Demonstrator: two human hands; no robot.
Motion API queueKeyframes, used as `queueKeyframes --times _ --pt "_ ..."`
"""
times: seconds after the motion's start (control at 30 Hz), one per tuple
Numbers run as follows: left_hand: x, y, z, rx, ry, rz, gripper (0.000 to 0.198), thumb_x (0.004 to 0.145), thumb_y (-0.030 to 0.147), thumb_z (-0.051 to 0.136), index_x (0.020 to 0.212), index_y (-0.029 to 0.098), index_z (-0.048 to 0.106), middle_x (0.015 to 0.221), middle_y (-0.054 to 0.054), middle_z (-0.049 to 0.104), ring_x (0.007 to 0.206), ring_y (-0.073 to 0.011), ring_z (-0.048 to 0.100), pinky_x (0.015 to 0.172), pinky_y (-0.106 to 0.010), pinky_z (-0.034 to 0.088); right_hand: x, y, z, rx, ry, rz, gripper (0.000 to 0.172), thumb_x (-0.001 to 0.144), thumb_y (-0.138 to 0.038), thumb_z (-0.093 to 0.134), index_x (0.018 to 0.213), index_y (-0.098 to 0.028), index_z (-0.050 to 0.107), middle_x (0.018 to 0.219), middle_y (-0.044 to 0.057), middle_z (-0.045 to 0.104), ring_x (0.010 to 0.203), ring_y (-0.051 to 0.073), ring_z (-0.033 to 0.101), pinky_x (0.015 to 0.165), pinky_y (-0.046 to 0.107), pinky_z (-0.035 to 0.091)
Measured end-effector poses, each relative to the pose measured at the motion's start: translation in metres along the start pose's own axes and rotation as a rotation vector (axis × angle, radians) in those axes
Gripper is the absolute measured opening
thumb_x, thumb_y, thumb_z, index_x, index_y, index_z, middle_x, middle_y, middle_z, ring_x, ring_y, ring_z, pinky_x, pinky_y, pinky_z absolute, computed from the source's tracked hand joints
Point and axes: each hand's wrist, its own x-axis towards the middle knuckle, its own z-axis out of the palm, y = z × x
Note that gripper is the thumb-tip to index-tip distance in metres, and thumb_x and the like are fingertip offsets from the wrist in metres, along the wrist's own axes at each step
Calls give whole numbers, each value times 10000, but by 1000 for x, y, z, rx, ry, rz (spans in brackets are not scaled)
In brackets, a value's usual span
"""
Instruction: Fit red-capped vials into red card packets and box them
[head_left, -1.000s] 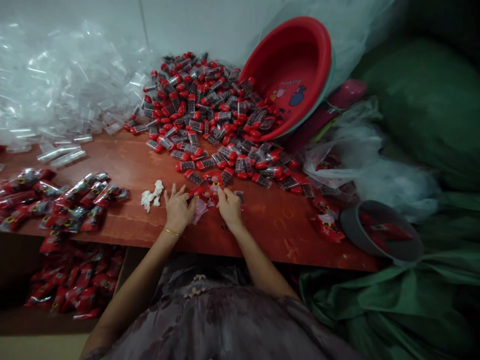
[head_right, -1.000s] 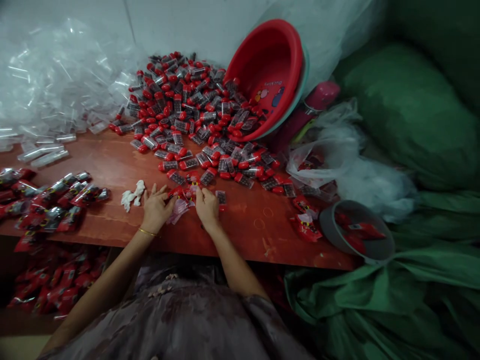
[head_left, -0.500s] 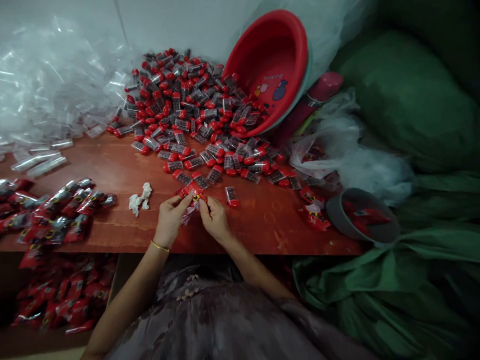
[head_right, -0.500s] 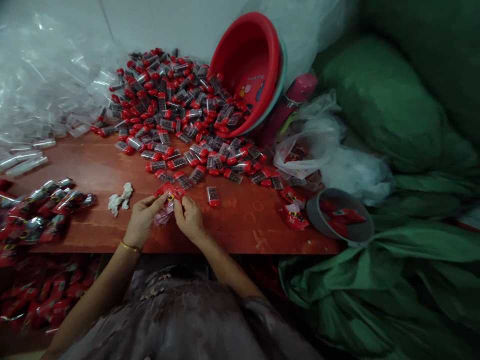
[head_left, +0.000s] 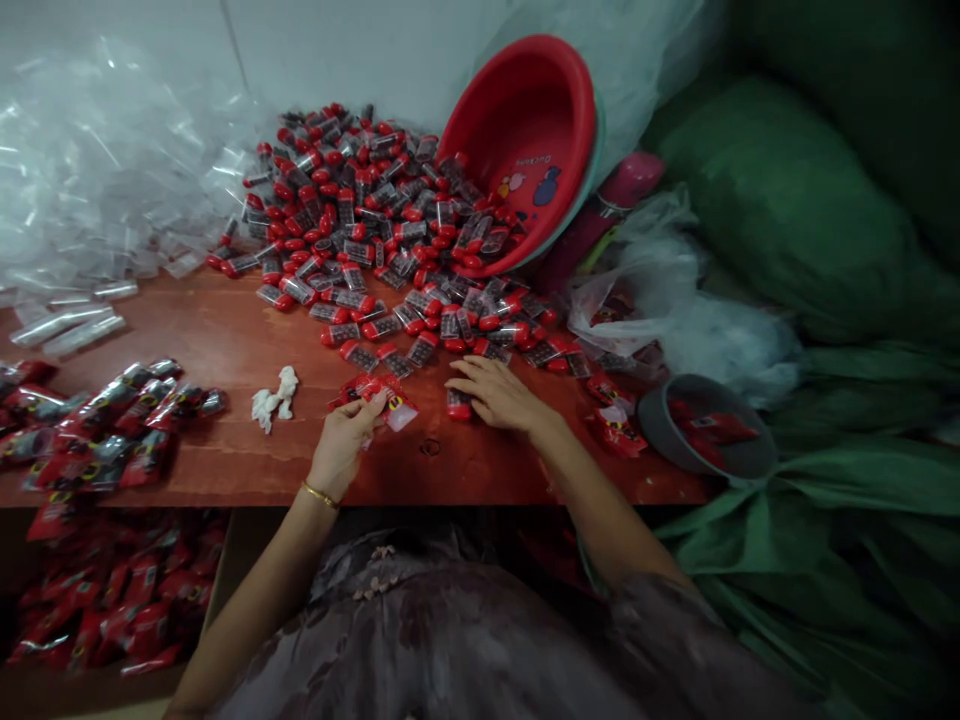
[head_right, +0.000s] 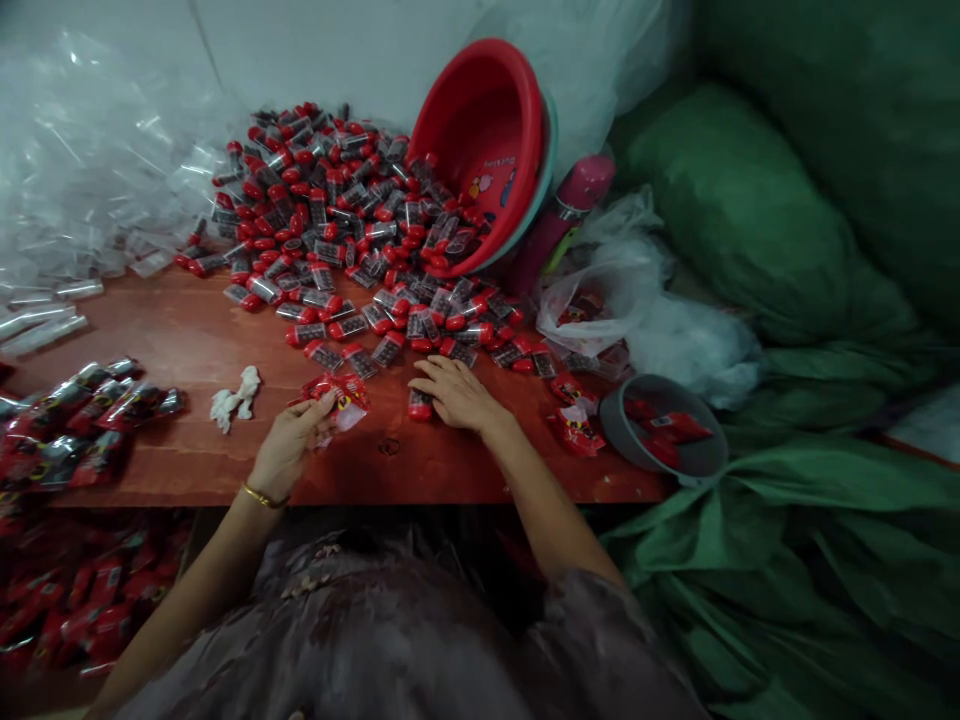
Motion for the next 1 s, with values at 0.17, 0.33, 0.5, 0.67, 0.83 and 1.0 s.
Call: queueKeyframes --times 0.17,0.33,0.5,0.67,0.83,1.0 --pt "-4 -1 -3 -85 -51 -112 413 464 392 850 727 137 660 675 -23 690 589 -119 620 581 -230 477 -12 -24 9 188 126 63 228 881 -290 496 1034 -189 631 1055 100 661 1031 250 555 920 423 388" --pt "-9 1 -1 -83 -52 -81 384 478 395 845 705 141 667 657 -16 682 580 -111 609 588 -225 467 -38 -71 12 844 209 209 277 891 -387 424 943 -173 594 702 22 621 568 127 560 573 255 454" --pt "-13 -3 7 -32 -69 55 376 471 421 836 657 132 685 588 9 644 541 -86 553 585 -212 441 -42 -102 4 1219 92 331 286 793 -435 512 710 -166 561 518 -43 495 394 66 440 390 178 332" --pt "-14 -7 3 169 -78 216 345 602 448 760 741 135 727 678 -9 685 619 -102 561 656 -224 451 -33 -107 -1 1280 81 401 248 741 -400 540 672 -163 558 481 -56 489 362 52 418 362 161 305" --pt "-17 -6 1 225 -104 265 329 665 434 718 802 135 736 755 -26 704 673 -119 586 686 -227 462 -28 -112 1 1294 76 445 225 721 -376 549 630 -170 547 454 -68 466 342 50 403 346 162 287" --pt "-20 -9 7 104 -101 228 348 630 449 739 799 145 722 738 -17 693 624 -104 572 643 -222 469 -24 -118 7 1323 189 500 252 733 -416 543 637 -184 516 442 -77 441 337 56 399 354 172 293"
